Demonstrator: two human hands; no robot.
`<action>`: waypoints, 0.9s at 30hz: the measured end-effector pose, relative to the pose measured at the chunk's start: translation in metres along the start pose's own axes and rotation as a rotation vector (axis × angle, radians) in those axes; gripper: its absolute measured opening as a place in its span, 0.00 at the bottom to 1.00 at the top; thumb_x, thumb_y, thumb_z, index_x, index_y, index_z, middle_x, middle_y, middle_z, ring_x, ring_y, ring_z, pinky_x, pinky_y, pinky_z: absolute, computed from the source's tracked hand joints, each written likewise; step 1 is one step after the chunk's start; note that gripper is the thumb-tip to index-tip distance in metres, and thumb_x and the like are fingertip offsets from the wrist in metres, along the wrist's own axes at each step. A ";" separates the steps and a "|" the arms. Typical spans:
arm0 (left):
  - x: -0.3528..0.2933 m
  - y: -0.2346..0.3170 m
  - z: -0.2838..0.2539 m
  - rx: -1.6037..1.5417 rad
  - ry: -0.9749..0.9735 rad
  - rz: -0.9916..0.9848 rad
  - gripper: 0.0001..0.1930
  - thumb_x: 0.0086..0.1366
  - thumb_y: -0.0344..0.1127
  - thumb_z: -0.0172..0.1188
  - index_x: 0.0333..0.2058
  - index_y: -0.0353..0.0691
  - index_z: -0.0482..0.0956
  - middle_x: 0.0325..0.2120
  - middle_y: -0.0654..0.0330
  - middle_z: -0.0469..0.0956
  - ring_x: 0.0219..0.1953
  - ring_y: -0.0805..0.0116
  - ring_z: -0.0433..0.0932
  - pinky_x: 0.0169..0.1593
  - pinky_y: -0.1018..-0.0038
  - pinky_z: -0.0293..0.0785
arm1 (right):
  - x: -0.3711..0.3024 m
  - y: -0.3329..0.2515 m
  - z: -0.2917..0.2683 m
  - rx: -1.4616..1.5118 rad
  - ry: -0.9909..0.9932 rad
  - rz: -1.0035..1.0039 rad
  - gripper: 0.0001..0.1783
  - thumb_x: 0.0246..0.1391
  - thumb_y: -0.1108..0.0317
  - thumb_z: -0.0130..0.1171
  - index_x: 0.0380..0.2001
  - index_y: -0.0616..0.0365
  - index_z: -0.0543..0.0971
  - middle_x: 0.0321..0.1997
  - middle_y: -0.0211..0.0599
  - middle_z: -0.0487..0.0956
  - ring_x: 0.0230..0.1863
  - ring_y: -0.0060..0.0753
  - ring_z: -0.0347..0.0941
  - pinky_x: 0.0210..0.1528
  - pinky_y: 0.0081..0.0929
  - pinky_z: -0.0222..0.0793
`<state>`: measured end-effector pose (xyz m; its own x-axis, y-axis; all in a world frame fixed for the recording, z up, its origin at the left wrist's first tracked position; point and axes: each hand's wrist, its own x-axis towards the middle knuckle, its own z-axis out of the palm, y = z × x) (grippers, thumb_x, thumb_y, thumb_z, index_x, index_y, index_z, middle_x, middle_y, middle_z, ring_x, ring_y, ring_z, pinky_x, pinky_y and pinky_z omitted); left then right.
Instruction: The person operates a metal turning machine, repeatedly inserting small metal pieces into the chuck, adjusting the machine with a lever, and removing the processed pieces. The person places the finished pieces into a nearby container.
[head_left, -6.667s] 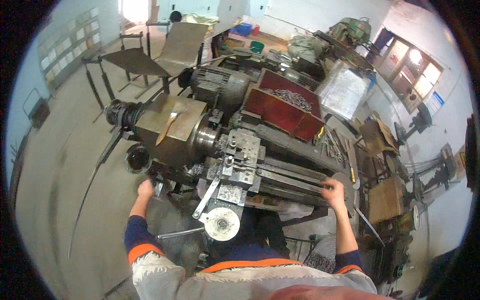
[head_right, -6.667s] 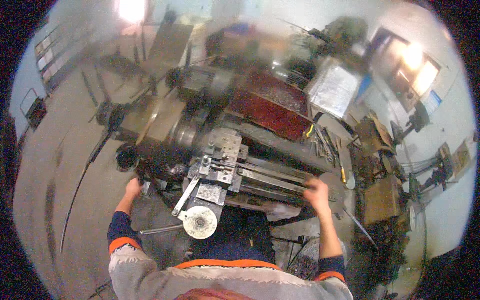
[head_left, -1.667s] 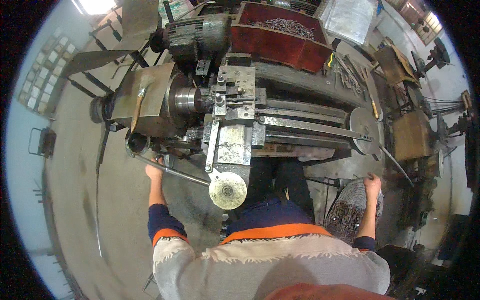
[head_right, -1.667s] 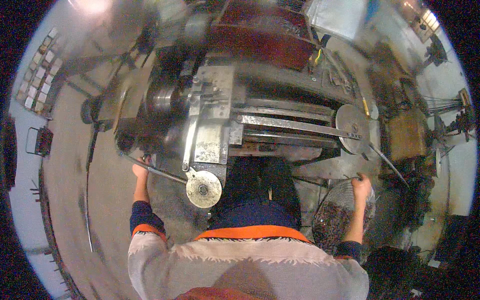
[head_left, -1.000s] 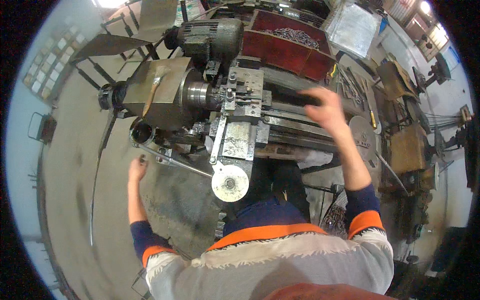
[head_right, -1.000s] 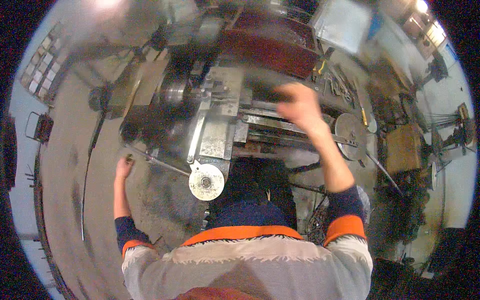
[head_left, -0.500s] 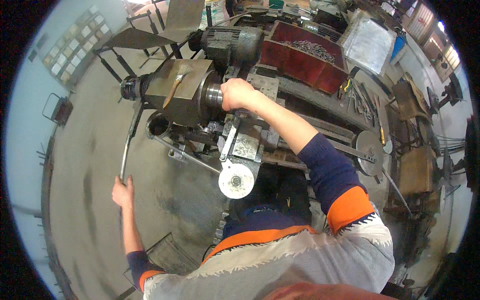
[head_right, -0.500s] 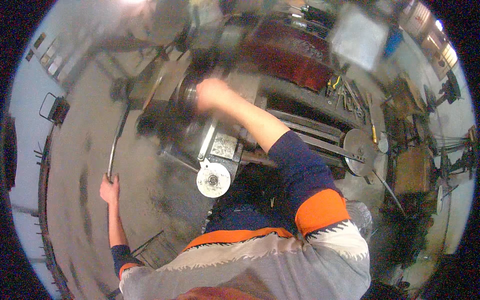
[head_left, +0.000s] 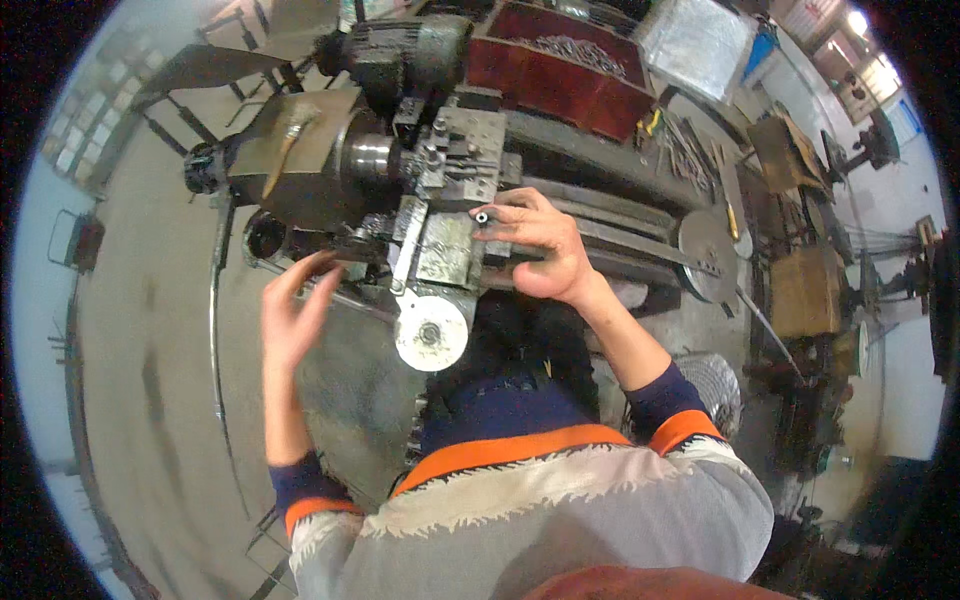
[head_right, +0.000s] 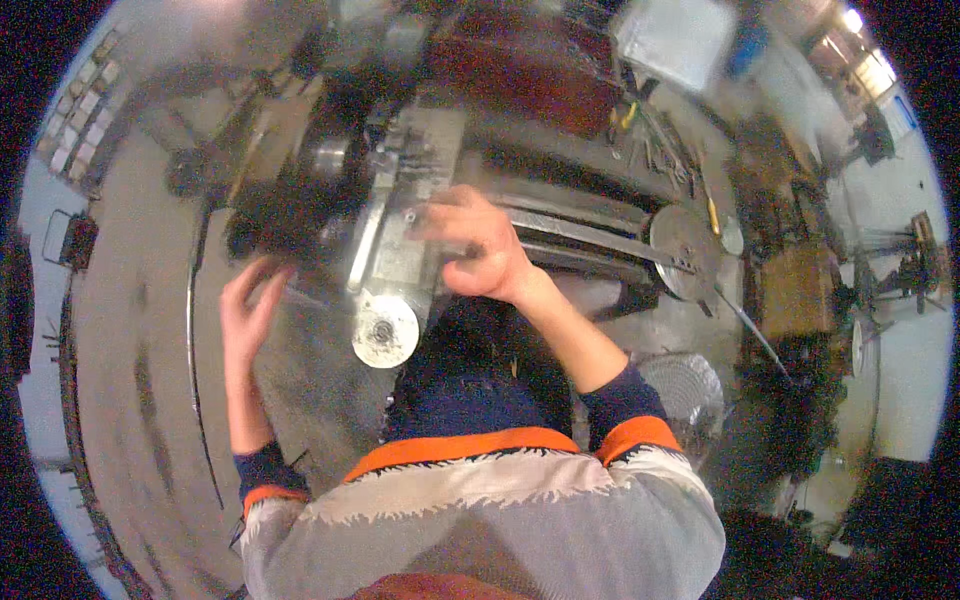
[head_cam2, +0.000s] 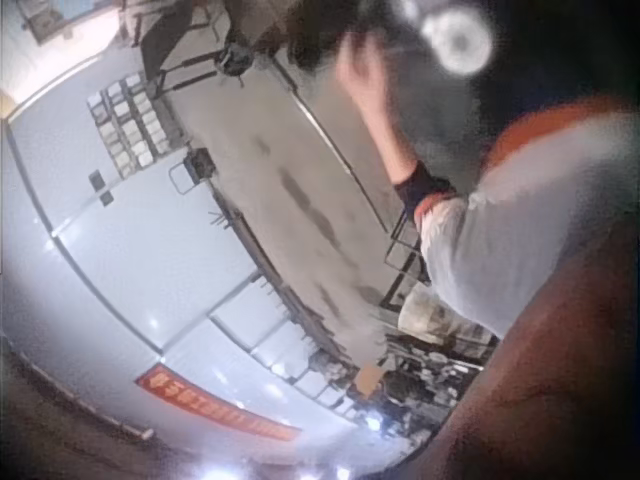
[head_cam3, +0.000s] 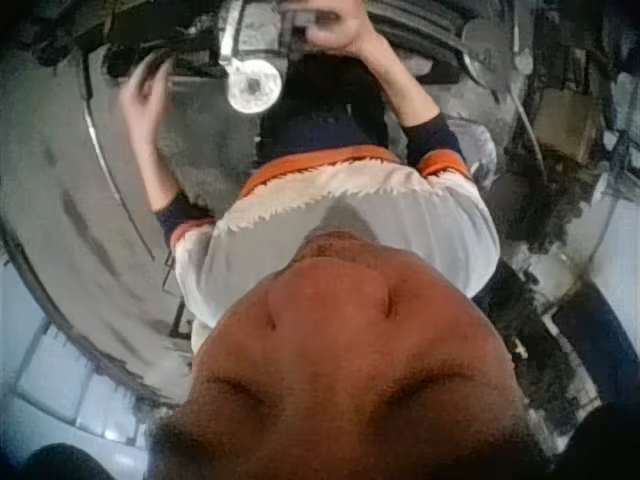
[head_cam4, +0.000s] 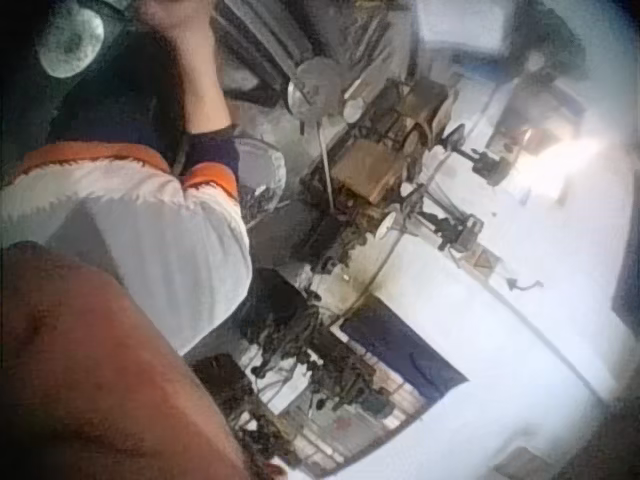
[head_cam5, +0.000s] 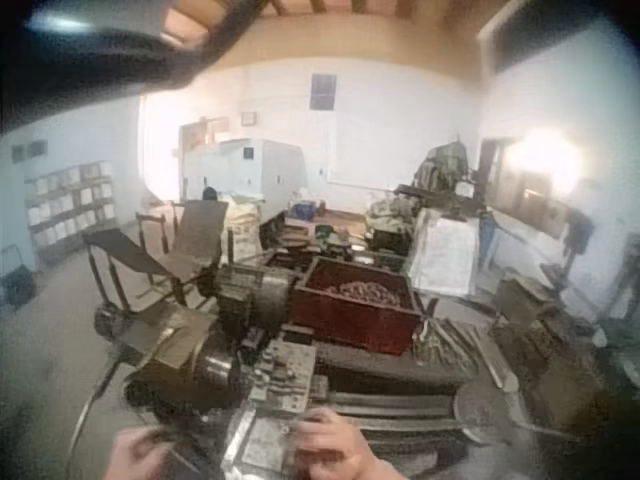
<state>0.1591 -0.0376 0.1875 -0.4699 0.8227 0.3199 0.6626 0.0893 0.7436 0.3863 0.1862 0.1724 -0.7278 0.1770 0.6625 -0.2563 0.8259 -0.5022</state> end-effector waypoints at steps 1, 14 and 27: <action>0.017 0.028 0.022 -0.043 -0.069 0.130 0.11 0.53 0.27 0.57 0.37 0.31 0.76 0.33 0.54 0.78 0.36 0.68 0.77 0.42 0.76 0.70 | -0.011 -0.003 -0.002 0.053 0.017 0.017 0.21 0.31 0.63 0.53 0.34 0.56 0.80 0.43 0.39 0.77 0.43 0.46 0.68 0.47 0.35 0.64; 0.046 0.086 0.135 -0.561 -0.328 0.229 0.07 0.52 0.25 0.58 0.32 0.32 0.78 0.35 0.54 0.77 0.40 0.67 0.75 0.43 0.75 0.69 | -0.061 -0.004 -0.015 0.129 0.142 0.140 0.22 0.28 0.61 0.55 0.32 0.57 0.79 0.43 0.40 0.76 0.40 0.44 0.69 0.46 0.35 0.64; 0.044 0.058 0.131 -0.709 -0.292 -0.009 0.07 0.54 0.24 0.57 0.33 0.30 0.78 0.30 0.59 0.78 0.32 0.73 0.77 0.38 0.79 0.72 | -0.051 0.002 -0.019 0.125 0.115 0.151 0.25 0.36 0.50 0.54 0.32 0.58 0.80 0.38 0.42 0.77 0.40 0.43 0.71 0.44 0.34 0.64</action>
<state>0.2535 0.0771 0.1679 -0.2349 0.9475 0.2169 0.0804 -0.2034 0.9758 0.4350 0.1886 0.1477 -0.6883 0.3598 0.6299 -0.2320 0.7136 -0.6610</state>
